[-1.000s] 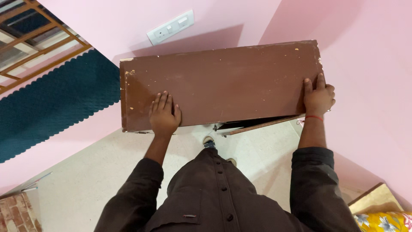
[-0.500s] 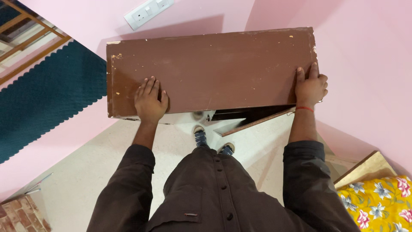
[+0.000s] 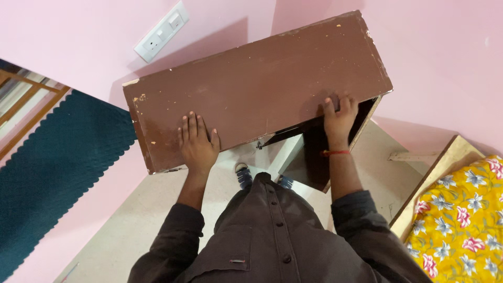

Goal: The person detaches a brown wooden panel from a cabinet by hand and then reattaches it using a screwdriver.

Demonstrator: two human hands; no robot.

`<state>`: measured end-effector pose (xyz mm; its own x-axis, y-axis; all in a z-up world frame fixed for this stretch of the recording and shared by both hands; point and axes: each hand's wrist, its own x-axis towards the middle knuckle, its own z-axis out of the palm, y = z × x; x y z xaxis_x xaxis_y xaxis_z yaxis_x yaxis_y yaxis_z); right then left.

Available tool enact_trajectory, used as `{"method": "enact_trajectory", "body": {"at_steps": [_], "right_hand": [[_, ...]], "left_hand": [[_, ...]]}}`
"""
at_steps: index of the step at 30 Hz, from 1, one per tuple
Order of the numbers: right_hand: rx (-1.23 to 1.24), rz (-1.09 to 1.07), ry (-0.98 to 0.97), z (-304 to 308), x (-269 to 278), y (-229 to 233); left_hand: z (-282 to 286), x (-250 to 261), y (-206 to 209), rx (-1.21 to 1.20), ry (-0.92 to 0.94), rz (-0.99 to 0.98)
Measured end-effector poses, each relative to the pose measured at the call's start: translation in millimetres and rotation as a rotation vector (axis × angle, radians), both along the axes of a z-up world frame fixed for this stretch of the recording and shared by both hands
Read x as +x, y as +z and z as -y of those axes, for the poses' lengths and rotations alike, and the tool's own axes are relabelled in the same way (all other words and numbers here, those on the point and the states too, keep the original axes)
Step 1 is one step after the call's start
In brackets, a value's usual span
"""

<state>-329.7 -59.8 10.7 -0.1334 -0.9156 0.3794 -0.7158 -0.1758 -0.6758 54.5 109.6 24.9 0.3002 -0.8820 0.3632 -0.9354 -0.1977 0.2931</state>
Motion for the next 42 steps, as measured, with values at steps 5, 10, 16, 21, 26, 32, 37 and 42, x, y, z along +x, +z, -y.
{"method": "enact_trajectory", "body": {"at_steps": [5, 10, 16, 21, 26, 32, 37, 42], "right_hand": [[0.249, 0.933, -0.032, -104, 76, -4], [0.534, 1.474, 0.068, -74, 71, -6], [0.652, 1.445, 0.121, -53, 75, -10], [0.361, 0.091, 0.17, -78, 28, 18], [-0.036, -0.809, -0.365, -110, -86, 30], [0.389, -0.531, -0.143, -111, -133, 13], [0.221, -0.355, 0.228, -128, -125, 24], [0.146, -0.198, 0.316, -148, -73, 23]], "left_hand": [[-5, -5, 8, -0.045, -0.061, -0.04], [-20, -53, 23, -0.202, -0.439, -0.357], [-32, -103, 21, 0.021, -0.706, -0.752], [-27, -88, -9, 0.081, -0.539, -0.725], [-43, -95, -40, 0.089, -0.337, -0.802], [-34, -146, -61, 0.178, -0.245, -1.0], [-16, -190, -64, 0.165, -0.294, -0.964], [-29, -215, -76, 0.207, -0.175, -1.064]]}}
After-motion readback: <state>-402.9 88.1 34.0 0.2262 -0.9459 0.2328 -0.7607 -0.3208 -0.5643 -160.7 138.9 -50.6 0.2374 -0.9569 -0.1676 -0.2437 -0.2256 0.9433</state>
